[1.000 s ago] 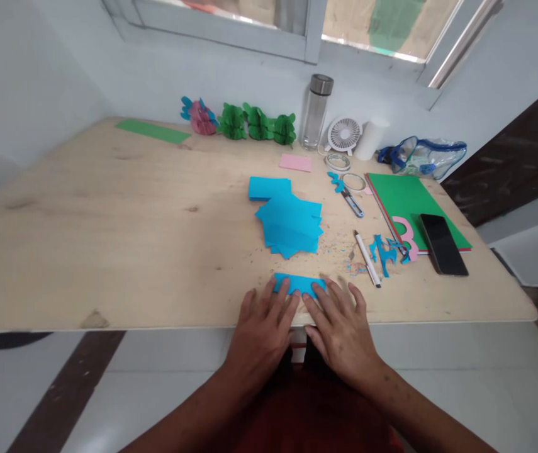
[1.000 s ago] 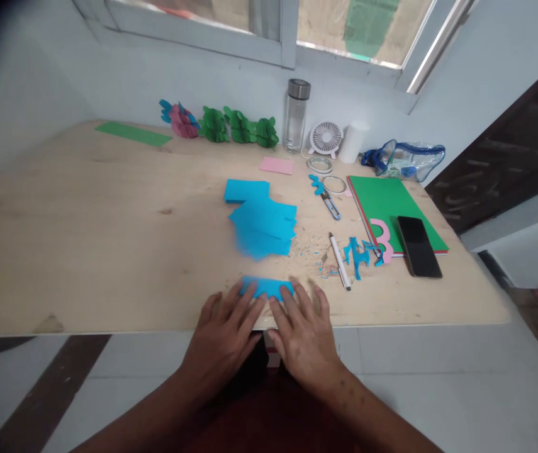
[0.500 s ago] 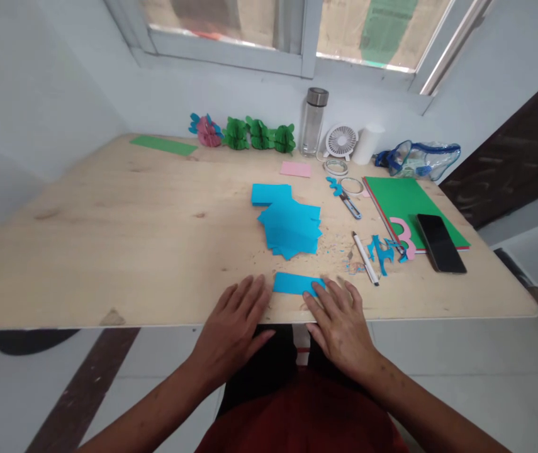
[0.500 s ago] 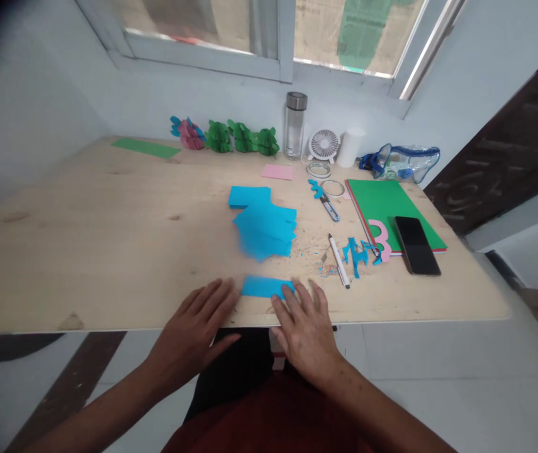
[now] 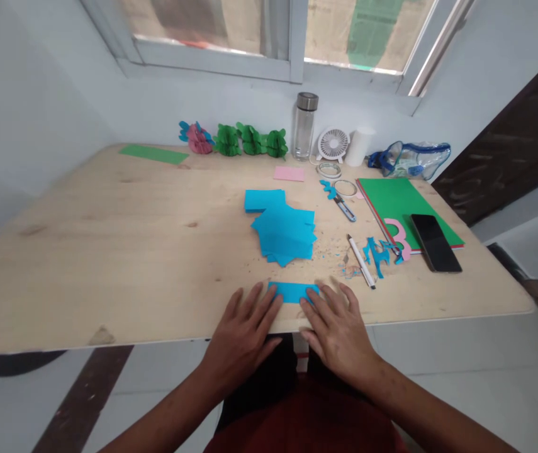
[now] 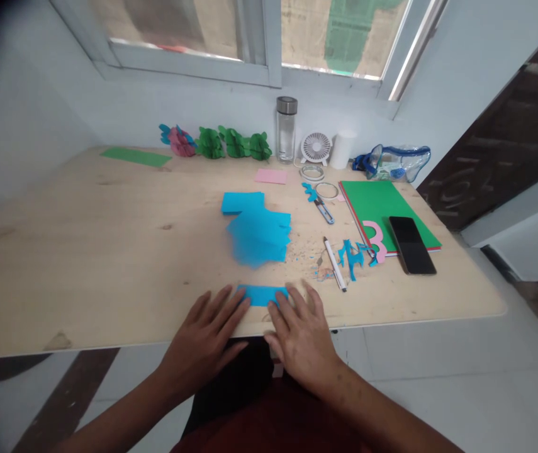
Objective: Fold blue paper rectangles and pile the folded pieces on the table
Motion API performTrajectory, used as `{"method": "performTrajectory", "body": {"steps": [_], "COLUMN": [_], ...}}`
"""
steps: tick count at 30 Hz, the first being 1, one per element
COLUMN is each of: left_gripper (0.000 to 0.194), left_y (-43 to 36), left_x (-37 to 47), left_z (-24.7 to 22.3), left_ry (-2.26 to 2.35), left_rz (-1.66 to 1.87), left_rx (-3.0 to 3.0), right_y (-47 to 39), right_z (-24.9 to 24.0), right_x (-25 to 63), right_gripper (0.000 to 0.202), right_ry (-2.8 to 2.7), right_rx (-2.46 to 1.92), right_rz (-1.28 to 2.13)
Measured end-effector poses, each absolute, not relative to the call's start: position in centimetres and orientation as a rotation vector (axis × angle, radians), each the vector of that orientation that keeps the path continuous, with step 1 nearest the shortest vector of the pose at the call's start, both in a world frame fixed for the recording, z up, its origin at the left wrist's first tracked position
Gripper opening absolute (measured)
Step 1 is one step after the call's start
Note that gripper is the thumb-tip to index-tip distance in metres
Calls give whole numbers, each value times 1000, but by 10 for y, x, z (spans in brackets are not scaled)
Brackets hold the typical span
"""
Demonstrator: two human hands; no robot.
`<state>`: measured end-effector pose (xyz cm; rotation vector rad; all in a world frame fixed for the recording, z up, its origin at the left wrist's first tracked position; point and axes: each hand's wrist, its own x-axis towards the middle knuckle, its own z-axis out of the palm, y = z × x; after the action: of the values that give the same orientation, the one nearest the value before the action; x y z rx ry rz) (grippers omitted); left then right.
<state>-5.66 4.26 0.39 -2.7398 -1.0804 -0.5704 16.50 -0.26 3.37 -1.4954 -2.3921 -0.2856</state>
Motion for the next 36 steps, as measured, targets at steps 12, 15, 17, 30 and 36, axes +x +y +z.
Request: {"method": "performTrajectory", "body": {"steps": [12, 15, 17, 30, 36], "left_gripper": [53, 49, 46, 30, 21], "left_y": [44, 43, 43, 22, 41], "left_x": [-75, -76, -75, -66, -67], "left_z": [2, 6, 9, 10, 31], "left_ry": [-1021, -966, -946, -792, -777], "left_rz": [-613, -625, -681, -1001, -1145], "left_rx": [-2677, -2671, -2668, -2677, -2657], "right_y": [-21, -21, -16, -24, -2], "right_z": [33, 35, 37, 22, 42], "right_x": [186, 184, 180, 172, 171], "right_gripper": [35, 33, 33, 33, 29], "right_ry": [-2316, -2275, -2257, -2328, -2263], "right_rx": [-1537, -1523, -1517, -1295, -1178], "right_rz": [-338, -332, -316, -306, -262]}}
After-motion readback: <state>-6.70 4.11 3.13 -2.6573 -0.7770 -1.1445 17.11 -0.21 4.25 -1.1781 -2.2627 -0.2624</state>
